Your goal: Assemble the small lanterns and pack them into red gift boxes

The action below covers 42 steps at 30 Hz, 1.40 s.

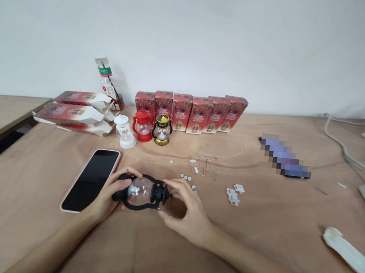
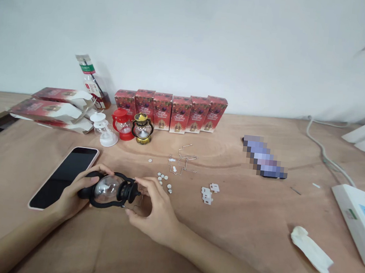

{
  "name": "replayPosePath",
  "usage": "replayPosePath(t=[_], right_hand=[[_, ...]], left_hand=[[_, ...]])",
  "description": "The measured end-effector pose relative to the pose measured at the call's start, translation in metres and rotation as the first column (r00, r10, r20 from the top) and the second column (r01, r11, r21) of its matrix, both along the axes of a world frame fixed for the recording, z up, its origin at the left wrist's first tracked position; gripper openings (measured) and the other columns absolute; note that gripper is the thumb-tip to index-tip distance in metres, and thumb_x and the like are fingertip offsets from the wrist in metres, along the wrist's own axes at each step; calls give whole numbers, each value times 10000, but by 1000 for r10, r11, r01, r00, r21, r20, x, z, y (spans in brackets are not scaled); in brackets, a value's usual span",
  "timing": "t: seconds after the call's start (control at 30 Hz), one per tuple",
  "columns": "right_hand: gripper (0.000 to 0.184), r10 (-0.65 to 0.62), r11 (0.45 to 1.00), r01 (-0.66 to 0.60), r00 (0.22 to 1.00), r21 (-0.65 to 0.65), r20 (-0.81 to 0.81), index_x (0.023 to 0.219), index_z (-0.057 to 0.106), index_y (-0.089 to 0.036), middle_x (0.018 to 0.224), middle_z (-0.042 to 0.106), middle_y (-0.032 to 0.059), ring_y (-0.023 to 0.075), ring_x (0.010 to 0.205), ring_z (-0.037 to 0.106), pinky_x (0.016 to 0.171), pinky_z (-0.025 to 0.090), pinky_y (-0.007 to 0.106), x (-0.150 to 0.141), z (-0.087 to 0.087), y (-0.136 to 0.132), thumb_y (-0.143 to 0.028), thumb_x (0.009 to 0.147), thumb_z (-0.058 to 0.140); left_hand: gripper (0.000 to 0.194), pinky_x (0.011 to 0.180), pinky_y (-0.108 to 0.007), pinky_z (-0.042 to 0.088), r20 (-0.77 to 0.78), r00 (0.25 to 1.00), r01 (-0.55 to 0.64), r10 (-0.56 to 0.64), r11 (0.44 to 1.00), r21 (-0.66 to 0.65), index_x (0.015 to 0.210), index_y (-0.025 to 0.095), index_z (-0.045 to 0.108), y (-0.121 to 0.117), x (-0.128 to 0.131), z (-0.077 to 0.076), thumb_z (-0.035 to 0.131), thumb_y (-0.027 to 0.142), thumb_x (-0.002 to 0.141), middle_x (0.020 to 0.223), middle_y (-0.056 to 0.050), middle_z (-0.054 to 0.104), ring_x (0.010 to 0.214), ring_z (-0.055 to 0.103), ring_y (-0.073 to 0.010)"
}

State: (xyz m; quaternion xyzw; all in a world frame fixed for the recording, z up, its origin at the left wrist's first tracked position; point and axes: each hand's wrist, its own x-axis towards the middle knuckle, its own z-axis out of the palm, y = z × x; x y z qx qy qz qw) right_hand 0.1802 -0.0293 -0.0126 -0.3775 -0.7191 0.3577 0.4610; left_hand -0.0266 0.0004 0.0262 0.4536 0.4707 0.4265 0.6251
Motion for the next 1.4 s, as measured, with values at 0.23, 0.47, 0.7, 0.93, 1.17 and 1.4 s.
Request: replayPosePath(t=[0.23, 0.47, 0.7, 0.93, 1.17, 1.4], right_hand=[[515, -7, 999, 5, 998, 32, 63, 1222, 477, -212, 1126, 552, 84, 177, 992, 601, 860, 530, 328, 1, 2, 0, -180, 733, 636], [529, -8, 999, 4, 997, 44, 74, 1220, 475, -216, 1127, 554, 82, 174, 975, 607, 853, 531, 321, 2, 2, 0, -218, 730, 674], [504, -14, 998, 9, 996, 56, 92, 1203, 476, -228, 1114, 549, 80, 170, 895, 606, 782, 535, 321, 2, 3, -1, -226, 739, 673], [531, -167, 986, 160, 967, 49, 190, 1235, 464, -250, 1101, 532, 75, 183, 869, 590, 750, 557, 352, -1, 1, -4, -136, 740, 621], [534, -348, 886, 277, 927, 371, 140, 1322, 413, -253, 1120, 584, 113, 203, 1041, 610, 859, 550, 376, 1, -6, -11, -15, 846, 375], [464, -28, 750, -242, 918, 616, 395, 1352, 452, -218, 1317, 570, 136, 201, 1103, 622, 794, 566, 286, 1, 3, -19, -112, 901, 453]], left_hand=[[307, 469, -235, 452, 5, 999, -37, 37, 999, 26, 758, 133, 643, 0, 0, 2, 688, 368, 565, 760, -53, 669, 507, 540, -129], [283, 595, -261, 454, 45, 998, -57, 54, 997, 53, 739, 142, 665, 0, 0, 2, 698, 357, 558, 749, -57, 666, 706, 613, -216], [263, 632, -286, 465, 71, 992, -112, 108, 992, 57, 741, 147, 662, -1, -1, -1, 687, 338, 562, 773, -53, 660, 728, 601, -219], [249, 648, -279, 466, 31, 995, -94, 91, 984, 153, 778, 189, 599, -2, -3, -8, 707, 339, 612, 738, -25, 634, 705, 593, -193], [545, 936, -358, 455, -310, 950, 111, 31, 895, 432, 1121, 218, 550, -12, 0, -12, 761, 224, 620, 1114, -90, 630, 1078, 579, -264], [448, 947, -419, 451, -439, 896, 254, -70, 891, 376, 1049, 218, 641, -12, 8, -8, 725, 238, 610, 1058, -83, 691, 1015, 617, -284]])
